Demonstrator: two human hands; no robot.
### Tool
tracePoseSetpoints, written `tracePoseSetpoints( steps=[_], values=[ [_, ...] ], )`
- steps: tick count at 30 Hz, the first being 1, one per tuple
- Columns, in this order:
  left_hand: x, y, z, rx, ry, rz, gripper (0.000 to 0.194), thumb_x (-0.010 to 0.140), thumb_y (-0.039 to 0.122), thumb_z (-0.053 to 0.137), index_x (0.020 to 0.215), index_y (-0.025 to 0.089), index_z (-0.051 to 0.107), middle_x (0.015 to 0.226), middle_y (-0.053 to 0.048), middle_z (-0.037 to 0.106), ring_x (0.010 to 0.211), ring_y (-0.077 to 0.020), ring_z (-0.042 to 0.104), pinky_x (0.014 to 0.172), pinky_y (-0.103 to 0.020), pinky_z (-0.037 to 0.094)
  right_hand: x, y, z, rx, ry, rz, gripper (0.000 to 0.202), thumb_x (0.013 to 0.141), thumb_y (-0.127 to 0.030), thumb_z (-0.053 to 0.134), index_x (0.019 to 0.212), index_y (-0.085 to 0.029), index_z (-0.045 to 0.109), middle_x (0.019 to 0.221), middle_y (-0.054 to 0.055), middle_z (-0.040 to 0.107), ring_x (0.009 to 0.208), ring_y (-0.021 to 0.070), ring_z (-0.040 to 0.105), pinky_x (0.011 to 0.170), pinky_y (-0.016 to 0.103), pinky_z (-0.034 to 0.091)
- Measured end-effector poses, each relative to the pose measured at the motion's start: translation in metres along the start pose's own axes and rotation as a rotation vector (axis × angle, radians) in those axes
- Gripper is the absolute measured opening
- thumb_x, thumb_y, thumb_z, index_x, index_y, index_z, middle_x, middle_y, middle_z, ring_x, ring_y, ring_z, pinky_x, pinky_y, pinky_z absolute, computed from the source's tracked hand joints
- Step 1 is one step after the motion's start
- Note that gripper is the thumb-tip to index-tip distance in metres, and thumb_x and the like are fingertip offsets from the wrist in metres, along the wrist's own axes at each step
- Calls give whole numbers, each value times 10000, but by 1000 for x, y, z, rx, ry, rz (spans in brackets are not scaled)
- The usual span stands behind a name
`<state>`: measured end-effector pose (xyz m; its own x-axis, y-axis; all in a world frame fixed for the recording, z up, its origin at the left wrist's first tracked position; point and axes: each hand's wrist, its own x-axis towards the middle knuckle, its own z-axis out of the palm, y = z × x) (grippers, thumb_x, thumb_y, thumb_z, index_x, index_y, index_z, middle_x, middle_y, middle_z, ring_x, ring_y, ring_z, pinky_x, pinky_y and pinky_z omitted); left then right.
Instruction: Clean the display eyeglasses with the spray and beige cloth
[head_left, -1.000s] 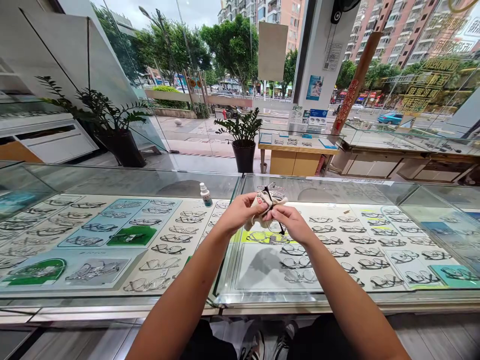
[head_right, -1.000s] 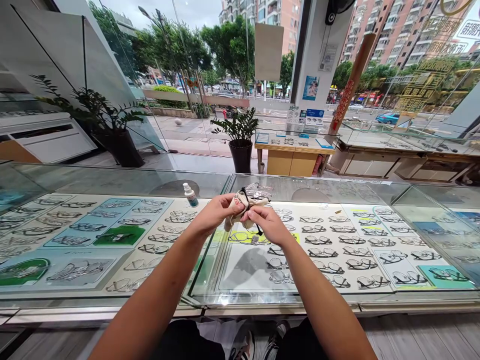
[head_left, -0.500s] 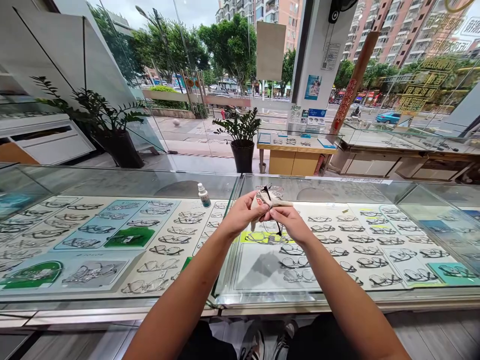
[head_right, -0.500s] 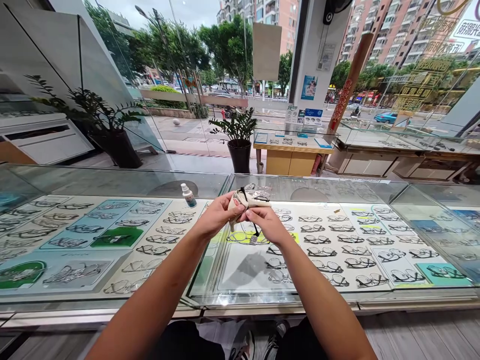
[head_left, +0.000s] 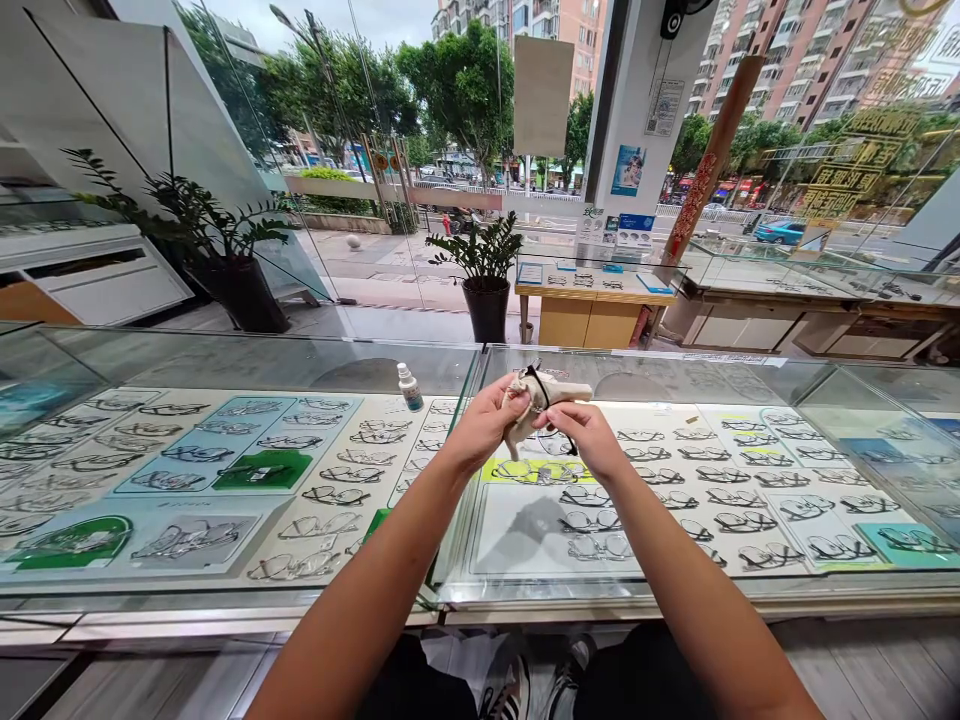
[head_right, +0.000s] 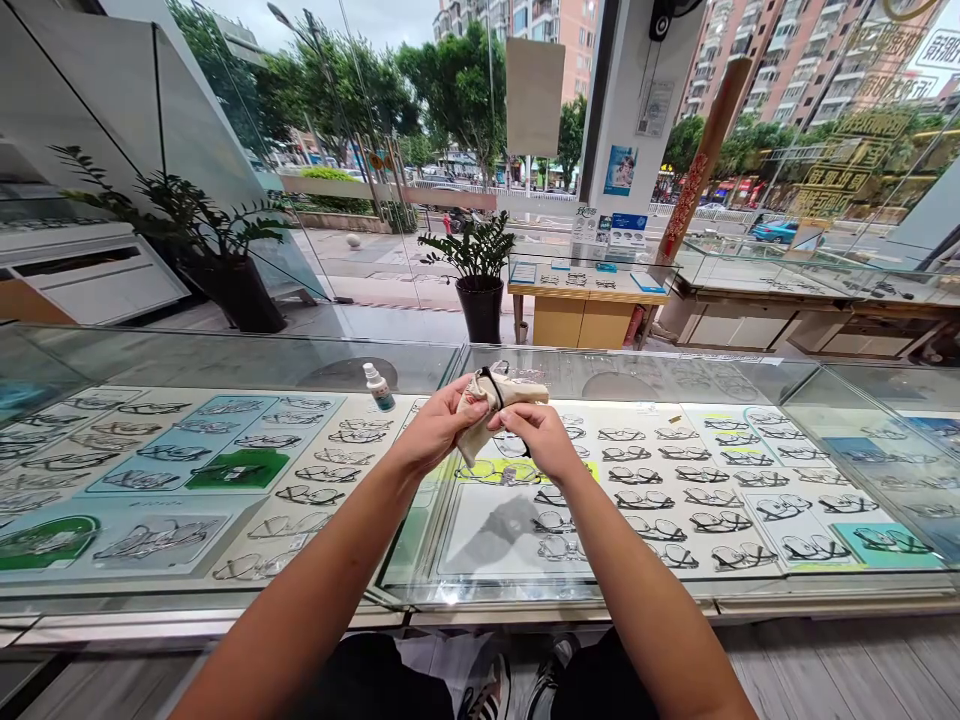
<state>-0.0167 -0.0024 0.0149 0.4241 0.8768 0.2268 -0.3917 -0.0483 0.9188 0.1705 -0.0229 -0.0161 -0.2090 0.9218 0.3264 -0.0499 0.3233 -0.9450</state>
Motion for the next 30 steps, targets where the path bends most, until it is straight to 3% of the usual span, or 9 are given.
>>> tracePoseSetpoints(
  steps=[3, 9, 12, 16, 19, 23, 25, 27, 30],
  values=[
    [-1, -3, 3, 46, 19, 7, 487, 736, 442, 965, 1009, 157, 680, 727, 11, 676, 626, -115, 610, 633, -223, 489, 0, 0, 1, 11, -25, 4, 449, 894, -644, 749, 857, -211, 863, 876, 66, 787, 892, 232, 652, 892, 375, 504],
    [3, -11, 4, 130, 169, 110, 514, 800, 621, 865, 924, 156, 686, 681, 15, 643, 590, -107, 550, 580, -218, 435, 0, -1, 4, -7, -38, -11, 432, 901, -629, 752, 842, -215, 860, 912, 69, 798, 921, 244, 685, 922, 386, 519],
    [4, -8, -1, 111, 102, 63, 540, 818, 661, 832, 889, 150, 675, 708, -10, 668, 632, -127, 589, 627, -240, 482, 2, 2, 0, 15, -14, 2, 422, 883, -617, 766, 830, -210, 861, 871, 69, 801, 876, 237, 683, 885, 380, 530],
    [2, -4, -1, 84, -46, 7, 473, 788, 510, 918, 985, 154, 676, 759, -10, 690, 684, -133, 626, 675, -240, 509, 5, 4, -3, 13, 9, -6, 404, 894, -593, 746, 827, -212, 859, 838, 63, 790, 888, 242, 685, 888, 381, 539],
    [1, -8, 4, 71, 16, 38, 456, 779, 478, 932, 969, 158, 668, 705, 12, 656, 630, -113, 591, 631, -223, 484, 1, 1, 1, -56, -25, -21, 387, 940, -559, 696, 856, -213, 846, 884, 77, 790, 955, 270, 703, 942, 415, 541],
    [7, -9, 0, 59, 236, 165, 463, 761, 513, 934, 944, 161, 695, 777, -3, 692, 637, -114, 598, 601, -223, 490, -16, -9, 13, -332, 297, -264, 300, 982, -489, 636, 1001, -239, 801, 1075, 128, 761, 1117, 328, 665, 1053, 500, 500],
    [10, -3, -6, -22, 317, 228, 486, 734, 514, 955, 976, 181, 698, 837, -5, 721, 698, -126, 643, 644, -228, 529, -26, -12, 23, -421, 396, -391, 262, 977, -478, 622, 923, -256, 749, 1029, 139, 717, 1083, 335, 646, 1026, 513, 502],
    [10, 5, -9, -144, 343, 264, 509, 717, 508, 970, 1019, 202, 697, 928, -13, 758, 813, -145, 702, 734, -244, 570, -34, -11, 39, -396, 228, -362, 322, 998, -487, 578, 779, -265, 658, 851, 102, 644, 905, 293, 633, 901, 475, 530],
    [6, 16, -3, -271, 293, 250, 503, 755, 509, 949, 1092, 228, 702, 1062, -35, 795, 1002, -196, 750, 855, -296, 599, -33, 0, 68, -111, -73, -49, 375, 1035, -543, 511, 844, -245, 635, 830, 66, 619, 792, 235, 621, 728, 396, 537]
  ],
)
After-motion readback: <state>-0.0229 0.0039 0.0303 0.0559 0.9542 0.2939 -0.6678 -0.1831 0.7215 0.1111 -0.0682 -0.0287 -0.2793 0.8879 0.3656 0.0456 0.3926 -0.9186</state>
